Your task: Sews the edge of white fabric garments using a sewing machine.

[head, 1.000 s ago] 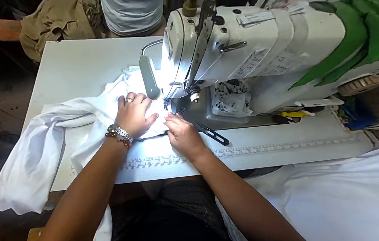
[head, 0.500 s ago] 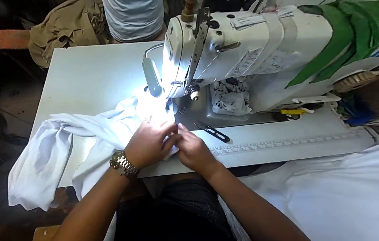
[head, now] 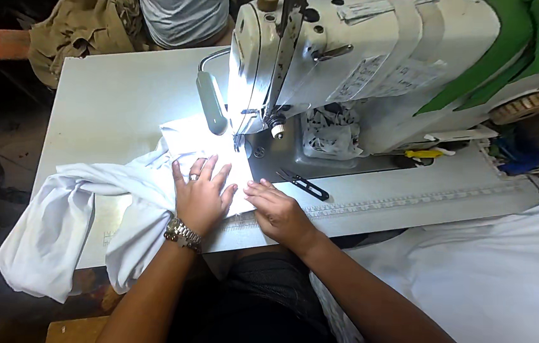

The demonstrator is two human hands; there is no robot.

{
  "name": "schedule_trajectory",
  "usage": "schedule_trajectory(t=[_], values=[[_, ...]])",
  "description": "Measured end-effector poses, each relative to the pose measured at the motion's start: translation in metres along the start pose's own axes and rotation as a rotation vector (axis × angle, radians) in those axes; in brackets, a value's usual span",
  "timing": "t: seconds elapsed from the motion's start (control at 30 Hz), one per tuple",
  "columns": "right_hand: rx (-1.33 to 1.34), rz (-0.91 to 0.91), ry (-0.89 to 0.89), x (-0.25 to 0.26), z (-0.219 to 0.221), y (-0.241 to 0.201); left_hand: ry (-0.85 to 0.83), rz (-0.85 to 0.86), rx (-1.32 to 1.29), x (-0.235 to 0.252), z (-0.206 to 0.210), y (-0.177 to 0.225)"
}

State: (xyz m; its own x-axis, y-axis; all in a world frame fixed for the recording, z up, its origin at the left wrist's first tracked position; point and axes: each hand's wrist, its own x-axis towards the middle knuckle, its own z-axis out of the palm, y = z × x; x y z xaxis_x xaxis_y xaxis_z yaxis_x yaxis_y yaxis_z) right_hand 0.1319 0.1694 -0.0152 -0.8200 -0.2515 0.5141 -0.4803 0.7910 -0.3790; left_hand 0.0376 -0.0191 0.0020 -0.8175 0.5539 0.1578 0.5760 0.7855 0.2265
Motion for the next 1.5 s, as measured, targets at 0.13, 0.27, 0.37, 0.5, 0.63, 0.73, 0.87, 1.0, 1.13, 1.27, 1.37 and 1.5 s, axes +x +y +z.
schedule_trajectory(t=[0.13,0.27,0.37,0.5,0.63,0.73,0.87,1.0,1.13,1.27,1.37,1.5], values=[[0.005,0.007,0.008,0.016,0.004,0.006,-0.009,-0.013,-0.011,0.016,0.000,-0.008],[-0.010,0.014,0.014,0.021,0.006,0.005,-0.015,-0.005,-0.026,0.022,-0.002,-0.013],[-0.011,0.047,0.020,0.027,0.009,0.006,-0.043,-0.006,-0.037,0.029,-0.003,-0.017],[0.002,0.079,0.005,0.042,0.011,0.015,-0.089,-0.016,-0.042,0.045,-0.009,-0.020],[-0.013,0.105,-0.016,0.053,0.011,0.016,-0.049,0.041,-0.019,0.047,-0.014,-0.028],[-0.020,0.104,-0.013,0.053,0.011,0.017,0.025,0.248,0.056,0.035,-0.029,-0.037],[-0.067,0.079,-0.022,0.054,0.012,0.015,0.280,0.650,-0.136,0.003,-0.027,-0.033],[0.008,-0.103,0.039,0.033,0.013,0.007,-0.035,0.565,-0.173,-0.020,-0.094,0.027],[0.018,-0.067,0.051,0.002,0.001,-0.007,0.013,0.313,-0.077,-0.005,-0.042,0.013],[0.008,-0.060,-0.009,-0.009,-0.005,-0.001,0.024,0.193,-0.055,-0.021,-0.008,-0.004],[0.008,-0.048,-0.020,-0.006,-0.005,-0.002,0.047,0.169,-0.061,-0.029,-0.008,-0.001],[0.023,-0.001,0.001,0.000,-0.004,0.000,0.043,0.161,-0.053,-0.020,-0.004,-0.003]])
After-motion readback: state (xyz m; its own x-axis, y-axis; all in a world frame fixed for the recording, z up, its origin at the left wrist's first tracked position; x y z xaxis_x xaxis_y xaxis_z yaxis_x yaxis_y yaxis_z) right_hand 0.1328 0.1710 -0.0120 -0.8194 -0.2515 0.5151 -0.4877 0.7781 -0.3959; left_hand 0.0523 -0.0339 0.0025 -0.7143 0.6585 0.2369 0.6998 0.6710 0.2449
